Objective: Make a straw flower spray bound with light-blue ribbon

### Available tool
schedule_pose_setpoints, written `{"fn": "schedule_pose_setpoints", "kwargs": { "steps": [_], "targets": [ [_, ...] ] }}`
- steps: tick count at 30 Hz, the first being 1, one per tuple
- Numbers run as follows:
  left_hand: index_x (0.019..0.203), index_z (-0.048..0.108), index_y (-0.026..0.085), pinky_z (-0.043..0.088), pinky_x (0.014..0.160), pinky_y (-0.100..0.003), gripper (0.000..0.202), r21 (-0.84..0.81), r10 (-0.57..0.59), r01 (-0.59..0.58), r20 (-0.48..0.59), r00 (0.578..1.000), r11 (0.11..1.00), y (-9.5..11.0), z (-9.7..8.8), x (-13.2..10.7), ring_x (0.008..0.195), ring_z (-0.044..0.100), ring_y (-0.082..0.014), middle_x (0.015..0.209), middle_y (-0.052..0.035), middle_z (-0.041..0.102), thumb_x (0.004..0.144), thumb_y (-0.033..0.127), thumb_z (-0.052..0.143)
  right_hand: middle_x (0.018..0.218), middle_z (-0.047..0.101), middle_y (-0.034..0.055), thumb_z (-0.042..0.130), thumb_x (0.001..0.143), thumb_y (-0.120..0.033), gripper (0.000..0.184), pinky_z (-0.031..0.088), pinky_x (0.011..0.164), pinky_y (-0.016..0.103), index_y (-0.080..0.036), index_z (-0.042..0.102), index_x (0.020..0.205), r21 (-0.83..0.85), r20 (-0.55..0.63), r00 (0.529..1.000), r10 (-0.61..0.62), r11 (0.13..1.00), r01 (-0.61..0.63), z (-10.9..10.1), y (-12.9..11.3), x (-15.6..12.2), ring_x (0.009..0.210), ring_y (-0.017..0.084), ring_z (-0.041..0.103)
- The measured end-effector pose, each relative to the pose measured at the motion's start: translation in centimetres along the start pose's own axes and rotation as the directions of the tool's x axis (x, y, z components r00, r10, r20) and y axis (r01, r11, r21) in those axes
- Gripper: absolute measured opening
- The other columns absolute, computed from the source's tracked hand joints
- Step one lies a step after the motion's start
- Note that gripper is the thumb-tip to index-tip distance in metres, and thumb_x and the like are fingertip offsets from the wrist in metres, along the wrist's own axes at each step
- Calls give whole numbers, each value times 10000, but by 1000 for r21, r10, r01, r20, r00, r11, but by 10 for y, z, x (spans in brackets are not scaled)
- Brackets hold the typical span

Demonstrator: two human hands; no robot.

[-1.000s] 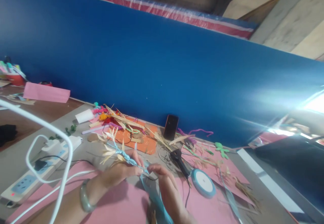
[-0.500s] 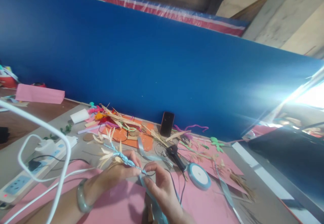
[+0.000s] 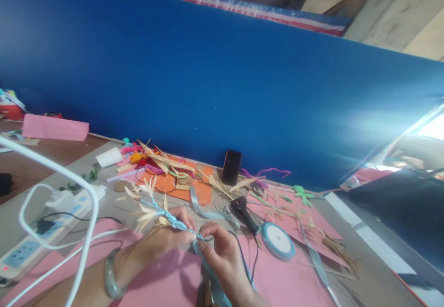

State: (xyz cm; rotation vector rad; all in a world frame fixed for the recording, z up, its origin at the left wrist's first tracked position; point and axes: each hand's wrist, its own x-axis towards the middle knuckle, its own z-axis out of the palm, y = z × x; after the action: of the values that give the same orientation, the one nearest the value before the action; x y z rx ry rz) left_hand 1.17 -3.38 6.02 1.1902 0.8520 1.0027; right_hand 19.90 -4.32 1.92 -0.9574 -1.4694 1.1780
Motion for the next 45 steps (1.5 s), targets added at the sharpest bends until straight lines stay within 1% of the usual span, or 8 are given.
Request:
{"fn": "schedule_pose_setpoints", "kwargs": {
  "steps": [6,9,12,19,23,29,35,45],
  "targets": [
    [612,584,226,448,591,-272,131,38,-9,12,-76,997,999,-5,5,3,645,537,-158,630,30,591,661,179,695,786,619,10,722,808,-345,158,442,726,287,-206,650,793,53,-1,1000,20,998,-20,1,-1,-1,767,173,559],
    [580,572,216,430,552,-253,149,-11,-21,20,-104,994,1000,-15,6,7,578,510,-137,564,43,556,641,171,701,770,620,7,721,814,-332,150,448,721,287,-207,647,779,58,-13,1000,18,998,-17,1,-3,-1,758,173,571],
    [590,575,213,434,564,-247,143,-72,-50,43,-88,995,996,-20,6,9,577,518,-133,589,40,589,636,178,706,762,623,4,718,814,-318,137,452,729,293,-214,641,771,35,-20,1000,-8,999,9,1,-4,0,759,178,584],
    [598,591,216,458,622,-277,116,-41,-107,103,-92,990,994,-7,8,4,607,553,-155,596,39,598,632,240,700,754,623,6,693,823,-277,96,445,723,305,-226,640,761,-72,-39,996,-83,994,80,0,-6,1,757,184,582],
    [605,593,224,468,693,-293,99,-36,-98,95,-105,990,995,-11,9,4,683,582,-178,632,26,617,635,231,687,753,625,7,693,824,-265,81,442,732,311,-224,650,768,-99,-42,995,-89,991,84,-2,-2,1,757,185,581],
    [582,539,209,429,607,-271,165,-89,-42,31,-118,992,996,-19,11,5,623,521,-143,634,38,571,654,205,688,747,634,-1,711,814,-251,80,452,714,291,-218,662,761,-77,-49,998,-50,996,46,-3,4,1,735,169,581],
    [595,543,197,414,607,-264,149,-69,-68,59,-129,989,996,-15,11,4,612,498,-127,635,40,567,649,214,681,727,649,-1,709,815,-246,90,465,690,284,-213,657,749,-53,-50,997,-53,997,51,0,1,2,716,169,595],
    [622,545,210,418,625,-264,121,-64,-87,80,-115,990,995,-16,11,4,612,524,-139,609,55,558,677,221,652,714,641,-9,679,819,-180,112,442,710,286,-215,627,726,-202,-39,988,-152,969,141,-1,5,5,718,162,583]
  ]
}}
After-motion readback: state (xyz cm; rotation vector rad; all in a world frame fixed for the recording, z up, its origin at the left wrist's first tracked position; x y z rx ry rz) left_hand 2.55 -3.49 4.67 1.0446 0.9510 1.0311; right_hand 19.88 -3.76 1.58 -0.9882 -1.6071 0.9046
